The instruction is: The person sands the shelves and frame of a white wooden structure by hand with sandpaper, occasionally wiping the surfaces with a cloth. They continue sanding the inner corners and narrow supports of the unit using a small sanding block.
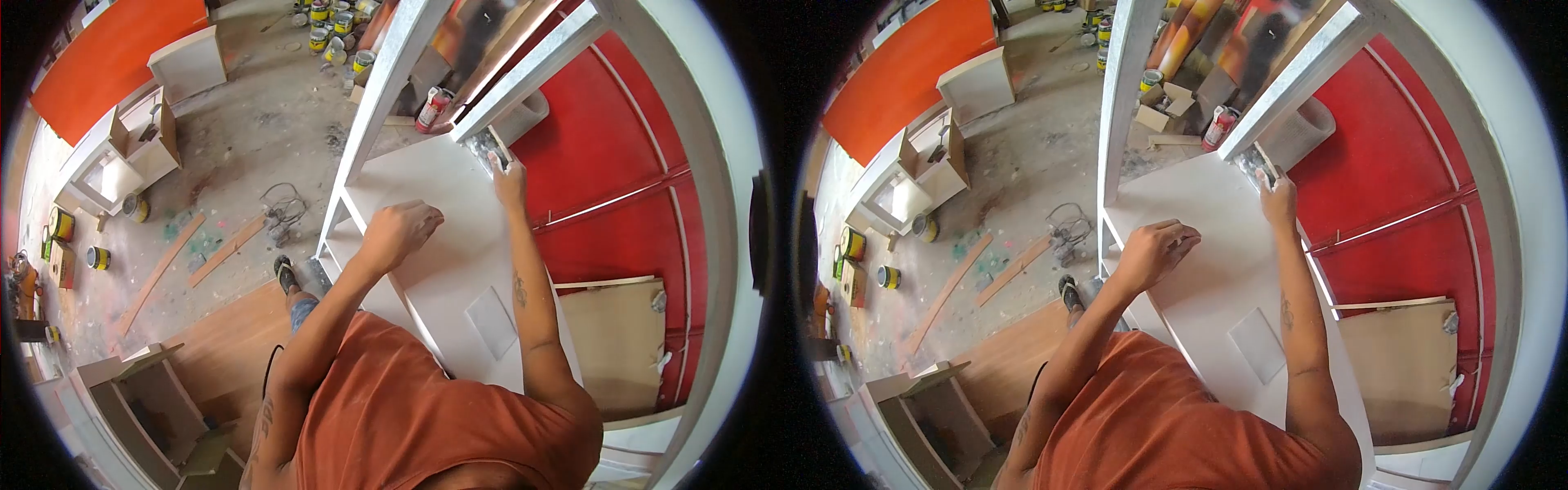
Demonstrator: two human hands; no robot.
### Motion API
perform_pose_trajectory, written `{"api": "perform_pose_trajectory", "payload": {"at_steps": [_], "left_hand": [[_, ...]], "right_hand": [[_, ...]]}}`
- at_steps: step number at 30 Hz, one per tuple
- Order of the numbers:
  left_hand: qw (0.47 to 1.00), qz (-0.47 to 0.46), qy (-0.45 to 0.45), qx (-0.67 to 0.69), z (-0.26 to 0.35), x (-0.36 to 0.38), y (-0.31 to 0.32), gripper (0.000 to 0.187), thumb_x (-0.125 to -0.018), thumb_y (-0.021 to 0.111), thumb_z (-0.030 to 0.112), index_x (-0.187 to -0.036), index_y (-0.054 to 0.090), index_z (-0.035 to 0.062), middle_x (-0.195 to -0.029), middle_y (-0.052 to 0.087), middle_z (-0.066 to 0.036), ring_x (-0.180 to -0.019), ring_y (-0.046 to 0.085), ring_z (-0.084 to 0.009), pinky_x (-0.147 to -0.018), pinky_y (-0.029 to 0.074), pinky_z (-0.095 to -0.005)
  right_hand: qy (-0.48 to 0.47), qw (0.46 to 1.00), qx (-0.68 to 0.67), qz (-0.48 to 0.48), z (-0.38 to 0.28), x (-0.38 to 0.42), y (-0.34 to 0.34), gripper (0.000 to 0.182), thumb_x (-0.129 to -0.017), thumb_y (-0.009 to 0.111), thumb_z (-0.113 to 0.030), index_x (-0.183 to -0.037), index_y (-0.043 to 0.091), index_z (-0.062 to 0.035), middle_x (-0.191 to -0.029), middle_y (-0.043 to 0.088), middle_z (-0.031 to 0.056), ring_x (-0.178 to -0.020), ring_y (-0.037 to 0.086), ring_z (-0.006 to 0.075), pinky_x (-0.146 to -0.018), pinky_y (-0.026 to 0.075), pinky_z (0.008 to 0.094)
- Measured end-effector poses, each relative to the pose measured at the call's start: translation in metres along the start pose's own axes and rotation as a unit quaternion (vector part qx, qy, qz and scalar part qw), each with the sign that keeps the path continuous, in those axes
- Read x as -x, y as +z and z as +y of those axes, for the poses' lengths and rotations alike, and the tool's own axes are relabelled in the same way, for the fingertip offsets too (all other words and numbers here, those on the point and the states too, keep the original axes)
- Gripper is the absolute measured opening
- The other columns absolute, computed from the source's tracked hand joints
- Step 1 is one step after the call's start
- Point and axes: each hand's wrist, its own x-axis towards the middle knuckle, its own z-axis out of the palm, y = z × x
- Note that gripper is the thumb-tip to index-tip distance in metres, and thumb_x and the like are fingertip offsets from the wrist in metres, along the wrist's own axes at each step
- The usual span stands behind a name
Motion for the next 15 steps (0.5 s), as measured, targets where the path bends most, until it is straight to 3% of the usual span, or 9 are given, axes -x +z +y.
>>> {"api": "perform_pose_trajectory", "payload": {"at_steps": [3,5,9,11,15], "left_hand": [[1.0,-0.008,-0.006,-0.003,-0.001,0.002,0.001,0.012,-0.091,0.07,0.018,-0.095,0.075,0.0072,-0.089,0.071,-0.009,-0.07,0.068,-0.0294,-0.066,0.054,-0.038],[1.0,0.0,0.008,0.006,-0.003,0.002,0.003,0.012,-0.09,0.071,0.017,-0.095,0.075,0.007,-0.088,0.071,-0.009,-0.07,0.068,-0.0293,-0.066,0.054,-0.0379],[1.0,0.009,0.004,0.025,-0.004,0.003,0.003,0.012,-0.09,0.071,0.016,-0.095,0.075,0.0068,-0.089,0.071,-0.009,-0.07,0.068,-0.0293,-0.066,0.054,-0.0381],[1.0,-0.002,-0.006,0.011,-0.004,0.002,0.003,0.012,-0.09,0.071,0.016,-0.095,0.075,0.0068,-0.089,0.071,-0.009,-0.07,0.068,-0.0293,-0.067,0.054,-0.0385],[1.0,0.002,0.005,0.017,-0.004,0.002,0.002,0.012,-0.089,0.071,0.017,-0.096,0.075,0.0075,-0.089,0.071,-0.009,-0.069,0.067,-0.0285,-0.066,0.054,-0.0383]], "right_hand": [[0.031,0.999,-0.022,-0.015,0.001,0.001,-0.001,0.033,-0.098,0.062,-0.026,-0.104,0.065,0.0061,-0.099,0.067,0.0272,-0.094,0.064,0.0467,-0.082,0.05,0.0472],[-0.016,0.999,-0.035,-0.019,-0.001,-0.002,-0.005,0.032,-0.098,0.062,-0.026,-0.103,0.065,0.0054,-0.097,0.067,0.0269,-0.092,0.064,0.0464,-0.081,0.05,0.0474],[-0.003,0.999,-0.037,0.0,-0.01,0.002,-0.005,0.029,-0.097,0.063,-0.024,-0.104,0.065,0.0046,-0.096,0.067,0.0265,-0.091,0.064,0.0457,-0.079,0.05,0.0469],[-0.061,0.998,-0.011,0.012,-0.007,0.007,0.003,0.027,-0.097,0.063,-0.022,-0.104,0.065,0.0042,-0.095,0.067,0.026,-0.089,0.064,0.046,-0.078,0.05,0.0467],[-0.042,0.999,-0.016,0.018,-0.009,0.005,0.004,0.027,-0.097,0.063,-0.022,-0.102,0.065,0.0045,-0.096,0.067,0.0266,-0.089,0.063,0.0467,-0.077,0.05,0.047]]}}
